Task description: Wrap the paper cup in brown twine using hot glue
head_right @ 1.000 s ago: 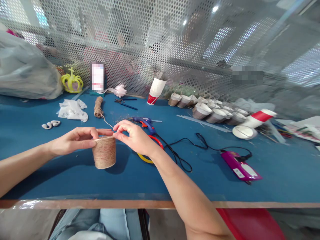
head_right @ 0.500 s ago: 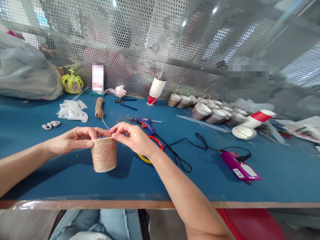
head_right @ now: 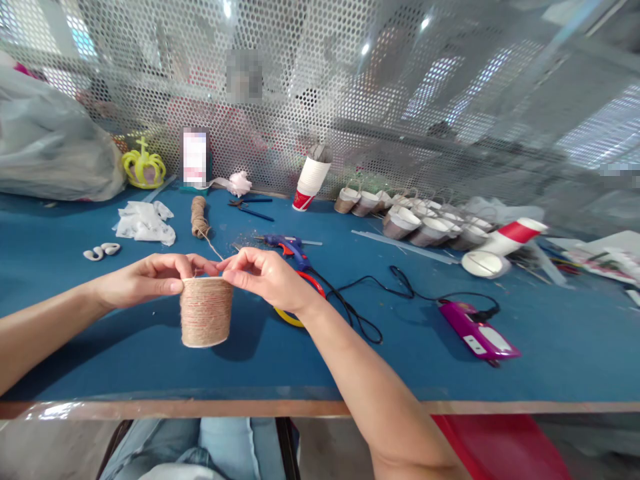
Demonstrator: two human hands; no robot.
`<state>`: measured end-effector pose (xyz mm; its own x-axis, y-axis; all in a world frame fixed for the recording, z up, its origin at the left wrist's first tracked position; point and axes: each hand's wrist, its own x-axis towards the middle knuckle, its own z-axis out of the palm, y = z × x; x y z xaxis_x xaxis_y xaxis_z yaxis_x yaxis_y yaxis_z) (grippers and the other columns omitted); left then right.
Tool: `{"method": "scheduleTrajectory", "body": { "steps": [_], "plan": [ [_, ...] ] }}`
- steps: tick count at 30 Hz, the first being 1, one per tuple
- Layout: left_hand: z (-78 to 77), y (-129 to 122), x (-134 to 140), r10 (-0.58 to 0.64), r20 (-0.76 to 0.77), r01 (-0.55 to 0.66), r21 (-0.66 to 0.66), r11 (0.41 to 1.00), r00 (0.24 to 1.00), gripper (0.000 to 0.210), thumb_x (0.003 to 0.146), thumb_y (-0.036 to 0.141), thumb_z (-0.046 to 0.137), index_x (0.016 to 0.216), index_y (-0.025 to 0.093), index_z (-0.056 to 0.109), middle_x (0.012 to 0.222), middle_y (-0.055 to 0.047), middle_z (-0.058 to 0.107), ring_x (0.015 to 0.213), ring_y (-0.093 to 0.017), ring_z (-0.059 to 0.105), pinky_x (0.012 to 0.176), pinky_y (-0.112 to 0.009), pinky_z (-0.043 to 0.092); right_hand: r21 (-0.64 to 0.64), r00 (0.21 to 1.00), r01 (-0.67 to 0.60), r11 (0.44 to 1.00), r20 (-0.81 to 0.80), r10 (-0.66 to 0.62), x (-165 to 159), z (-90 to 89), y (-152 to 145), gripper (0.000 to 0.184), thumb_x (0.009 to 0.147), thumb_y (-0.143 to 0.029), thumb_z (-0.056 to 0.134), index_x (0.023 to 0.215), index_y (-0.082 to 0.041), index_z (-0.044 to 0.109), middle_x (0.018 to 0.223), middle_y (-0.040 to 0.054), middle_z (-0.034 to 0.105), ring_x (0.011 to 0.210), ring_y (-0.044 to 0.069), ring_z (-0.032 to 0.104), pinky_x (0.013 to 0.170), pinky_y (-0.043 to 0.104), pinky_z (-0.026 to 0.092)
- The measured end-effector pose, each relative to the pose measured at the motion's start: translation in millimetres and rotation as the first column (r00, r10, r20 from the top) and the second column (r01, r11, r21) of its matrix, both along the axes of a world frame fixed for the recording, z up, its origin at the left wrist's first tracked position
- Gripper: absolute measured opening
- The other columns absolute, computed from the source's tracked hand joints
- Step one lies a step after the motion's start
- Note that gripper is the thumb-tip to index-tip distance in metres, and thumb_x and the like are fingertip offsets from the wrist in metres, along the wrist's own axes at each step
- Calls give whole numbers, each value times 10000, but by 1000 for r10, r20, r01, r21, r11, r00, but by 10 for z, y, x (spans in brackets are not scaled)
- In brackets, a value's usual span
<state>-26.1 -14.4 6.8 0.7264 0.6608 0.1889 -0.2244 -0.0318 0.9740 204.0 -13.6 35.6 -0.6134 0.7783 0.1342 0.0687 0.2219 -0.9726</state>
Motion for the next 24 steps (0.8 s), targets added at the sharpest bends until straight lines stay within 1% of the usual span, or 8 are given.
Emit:
{"method": "scheduleTrajectory", "body": {
  "steps": [4,10,13,16,19,21,24],
  "plan": [
    [-7,4,6,9,7,-9,-5,1000,1000,79,774,237,631,797,161,640,1152,-76,570,1150,-253,464,948,-407,377,-13,1000,-5,1000,-4,4,-5,4,-2,209,748,-315,649,675,-159,529,924,70,640,972,182,581,848,361,427],
    [-21,7,8,32,1,-32,-13,999,999,95,762,248,643,794,159,644,1145,-79,582,1164,-262,459,969,-424,358,3,1000,-13,1000,-10,13,3,-10,2,200,757,-290,638,677,-163,507,912,68,646,953,181,586,843,363,429],
    [-32,14,6,46,-6,-46,-8,999,999,87,766,241,640,796,160,642,1135,-79,590,1173,-251,451,978,-409,349,-2,1000,20,1000,6,-20,1,-23,2,178,757,-282,637,719,-169,504,890,55,646,898,166,595,807,339,441],
    [-39,24,7,59,-14,-60,-15,998,998,90,767,243,639,788,155,637,1125,-82,593,1141,-240,475,953,-387,369,10,996,54,999,66,-54,1,-29,0,147,772,-299,615,783,-170,545,862,42,639,823,149,592,751,307,453],
    [-43,33,8,75,-24,-75,-20,997,997,105,762,252,644,773,148,635,1108,-83,598,1112,-235,494,933,-374,382,30,992,35,999,116,-38,6,-25,-5,167,797,-322,575,856,-168,596,871,40,638,816,147,585,748,298,453],
    [-48,39,7,83,-34,-84,-25,996,996,116,758,259,649,770,144,634,1112,-83,594,1096,-232,503,923,-369,387,30,993,17,999,116,-21,9,-19,-8,185,804,-324,560,890,-169,610,892,39,643,834,150,585,763,299,449],
    [-58,48,6,96,-48,-97,-38,995,994,130,750,269,657,768,143,631,1136,-87,585,1081,-233,512,909,-368,393,39,995,24,999,98,-28,7,-9,-7,177,807,-315,547,878,-169,620,890,35,649,849,149,582,785,297,439]
  ]
}}
